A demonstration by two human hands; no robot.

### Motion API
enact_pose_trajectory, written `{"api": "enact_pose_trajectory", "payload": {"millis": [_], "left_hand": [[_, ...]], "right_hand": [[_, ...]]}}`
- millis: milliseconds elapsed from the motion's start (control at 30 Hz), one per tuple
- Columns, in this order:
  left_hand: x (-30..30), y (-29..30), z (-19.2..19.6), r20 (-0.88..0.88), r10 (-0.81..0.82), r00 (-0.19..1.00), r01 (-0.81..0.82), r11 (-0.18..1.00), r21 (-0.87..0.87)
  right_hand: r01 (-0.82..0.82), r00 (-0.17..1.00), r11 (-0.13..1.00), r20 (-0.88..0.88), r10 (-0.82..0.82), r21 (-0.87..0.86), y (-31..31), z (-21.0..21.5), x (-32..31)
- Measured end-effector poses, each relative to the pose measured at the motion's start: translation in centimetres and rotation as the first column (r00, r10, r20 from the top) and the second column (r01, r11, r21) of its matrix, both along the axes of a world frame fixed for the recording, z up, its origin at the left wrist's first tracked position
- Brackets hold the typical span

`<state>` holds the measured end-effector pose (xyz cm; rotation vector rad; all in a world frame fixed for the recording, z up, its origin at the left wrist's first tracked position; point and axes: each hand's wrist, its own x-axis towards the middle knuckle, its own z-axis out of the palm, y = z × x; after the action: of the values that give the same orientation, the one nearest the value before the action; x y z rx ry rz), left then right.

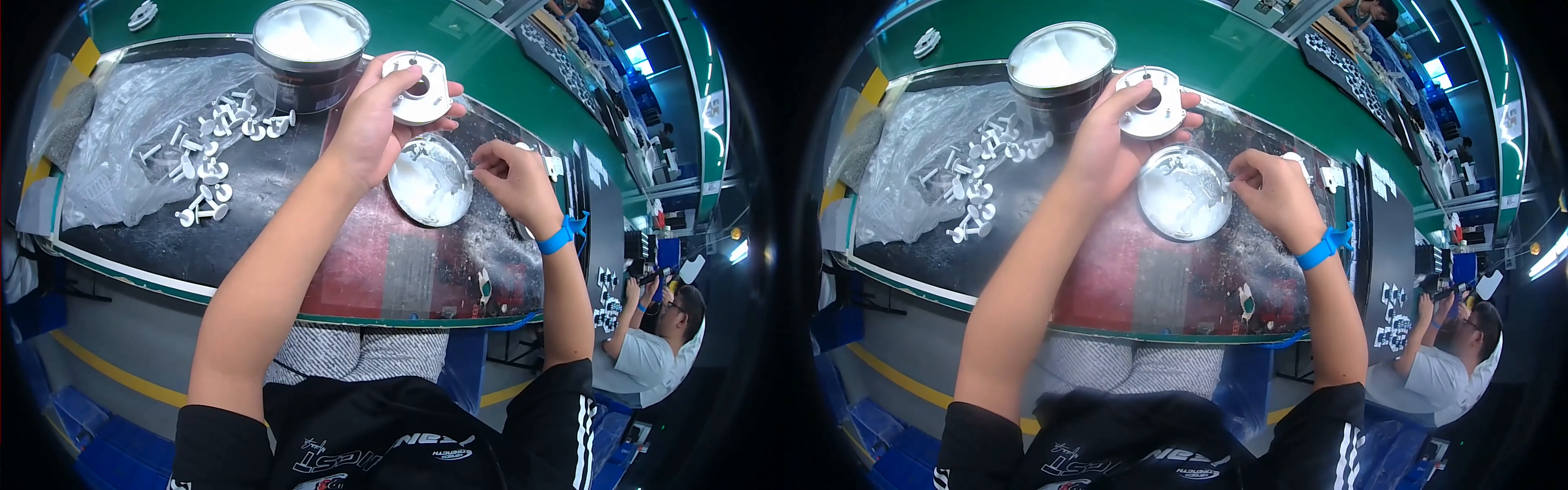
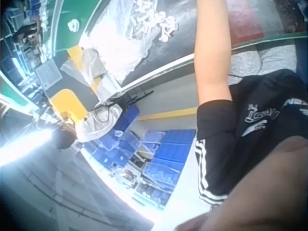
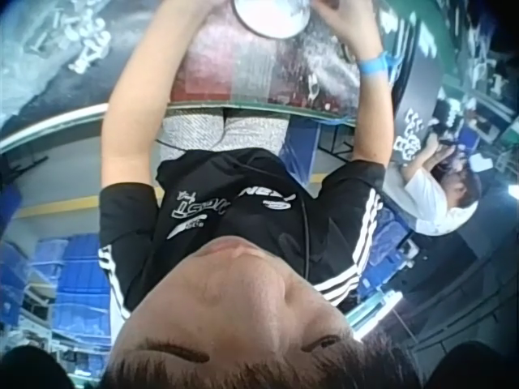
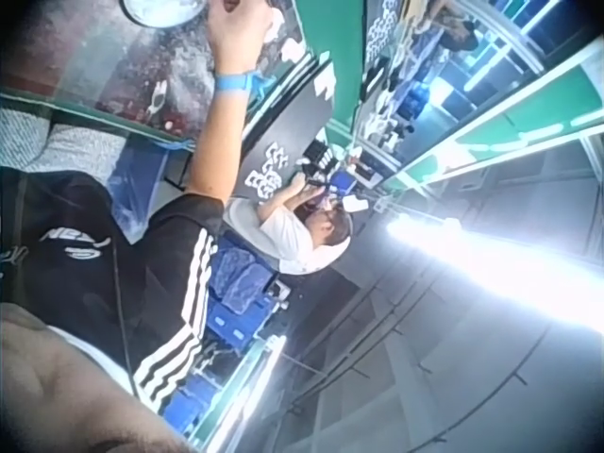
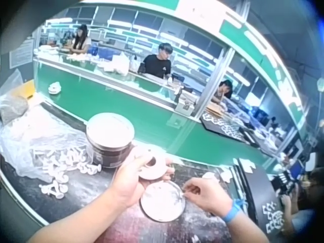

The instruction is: Assembling small plastic clips and components into circular white lighting fixture housings at a factory workbench.

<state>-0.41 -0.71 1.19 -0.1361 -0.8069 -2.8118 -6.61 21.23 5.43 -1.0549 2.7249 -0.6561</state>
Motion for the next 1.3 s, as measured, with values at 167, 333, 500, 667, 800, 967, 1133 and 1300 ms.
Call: {"api": "enact_pose_trajectory", "payload": {"millis": [167,333,500,667,800,967,1133,1300], "left_hand": [[-0.1,0.0,-0.1,-0.007,0.003,1.0,-0.003,1.0,0.001],[0.0,-0.1,-0.1,-0.011,0.0,1.0,0.0,1.0,0.001],[0.0,0.1,-0.1,-0.012,-0.004,1.0,0.004,1.0,0.004],[-0.2,0.4,-0.1,-0.001,-0.006,1.0,0.006,1.0,0.005],[0.2,-0.6,-0.4,0.047,0.018,0.999,-0.018,1.0,-0.005],[-0.3,0.1,0.3,0.006,-0.021,1.0,0.021,1.0,0.007],[0.5,0.2,-0.1,0.015,-0.043,0.999,0.042,0.998,0.046],[0.3,1.3,0.1,0.031,-0.065,0.997,0.064,0.998,0.014]], "right_hand": [[0.008,1.0,1.0,0.001,-0.008,0.018,0.2,0.0,0.1],[0.004,1.0,1.0,-0.004,-0.004,0.021,0.3,0.0,0.5],[0.0,1.0,0.999,0.002,0.0,0.048,0.6,0.2,1.0],[-0.051,0.998,0.997,-0.042,0.054,0.064,1.1,0.4,1.2],[-0.178,0.978,0.983,-0.108,0.181,0.036,-0.1,0.0,1.1],[-0.201,0.96,0.967,-0.227,0.163,-0.155,0.3,1.3,1.5],[-0.091,0.991,0.91,-0.128,0.042,-0.404,-0.5,-0.4,1.3],[0.096,0.985,0.691,0.166,0.035,-0.716,1.3,-3.6,0.1]]}}
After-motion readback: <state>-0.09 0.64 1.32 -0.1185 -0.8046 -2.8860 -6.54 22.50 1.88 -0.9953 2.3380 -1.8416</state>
